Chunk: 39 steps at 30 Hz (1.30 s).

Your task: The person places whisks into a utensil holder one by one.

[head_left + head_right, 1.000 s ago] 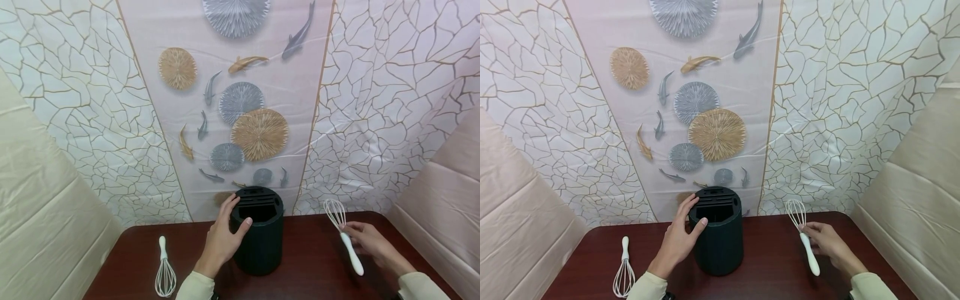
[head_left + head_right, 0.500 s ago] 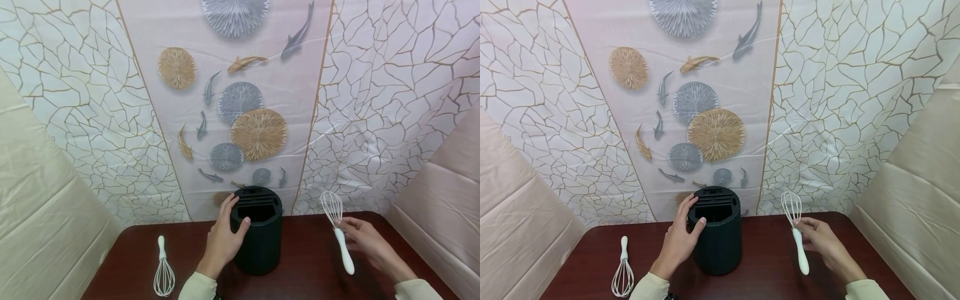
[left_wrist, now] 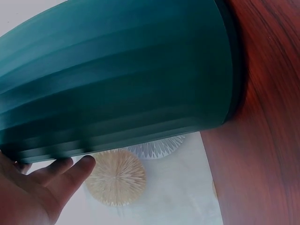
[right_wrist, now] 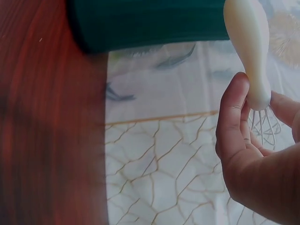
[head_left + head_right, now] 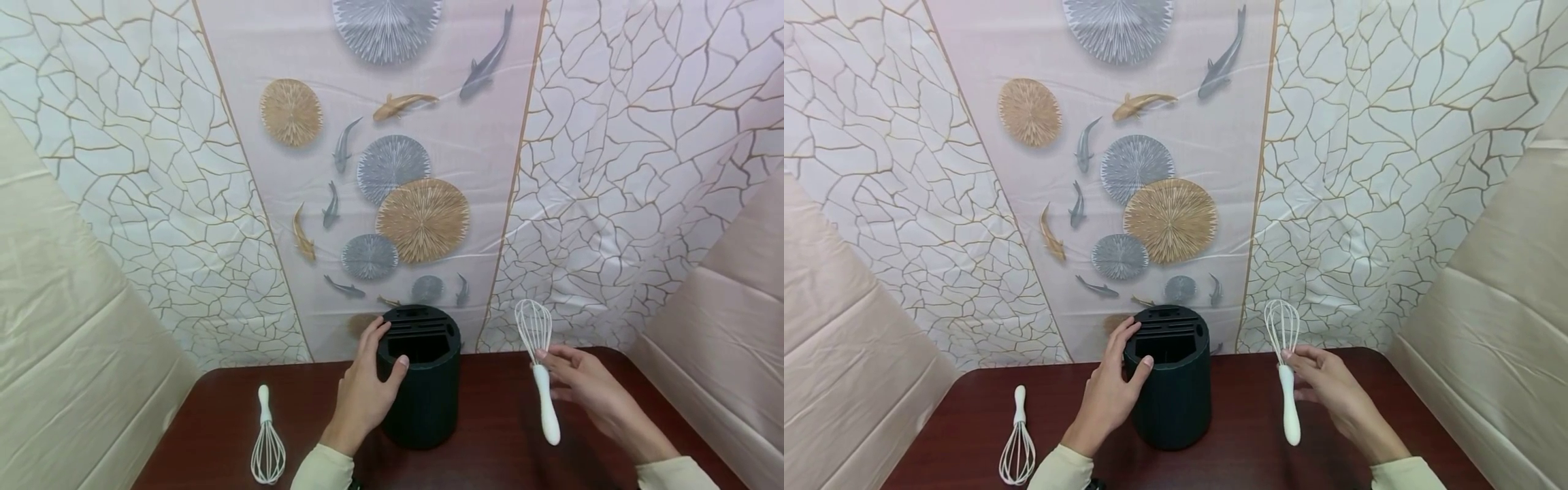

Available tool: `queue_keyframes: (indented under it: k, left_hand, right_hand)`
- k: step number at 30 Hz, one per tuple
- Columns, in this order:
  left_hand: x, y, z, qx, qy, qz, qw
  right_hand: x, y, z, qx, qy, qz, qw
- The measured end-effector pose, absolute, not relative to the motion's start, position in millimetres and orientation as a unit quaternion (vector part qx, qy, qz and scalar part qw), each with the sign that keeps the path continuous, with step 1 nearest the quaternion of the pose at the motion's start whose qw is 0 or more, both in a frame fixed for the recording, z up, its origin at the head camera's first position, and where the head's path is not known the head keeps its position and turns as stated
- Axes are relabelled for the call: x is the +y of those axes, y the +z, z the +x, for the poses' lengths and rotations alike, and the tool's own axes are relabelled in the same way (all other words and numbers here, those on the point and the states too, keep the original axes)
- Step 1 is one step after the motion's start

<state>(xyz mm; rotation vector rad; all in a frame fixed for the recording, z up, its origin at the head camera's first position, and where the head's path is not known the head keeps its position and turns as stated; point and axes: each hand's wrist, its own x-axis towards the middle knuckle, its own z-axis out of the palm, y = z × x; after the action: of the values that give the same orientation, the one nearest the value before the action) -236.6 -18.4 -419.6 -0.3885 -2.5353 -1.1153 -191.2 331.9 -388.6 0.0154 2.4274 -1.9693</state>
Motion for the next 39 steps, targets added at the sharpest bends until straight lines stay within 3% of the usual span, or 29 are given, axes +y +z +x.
queue_keyframes:
  k: [39]
  left_hand:
    - [-20.0, -420.0, -239.3, -0.897, -0.390, -0.133, 0.161]
  right_hand:
    - [280.7, -346.9, -198.6, 0.732, -0.681, -0.033, -0.009]
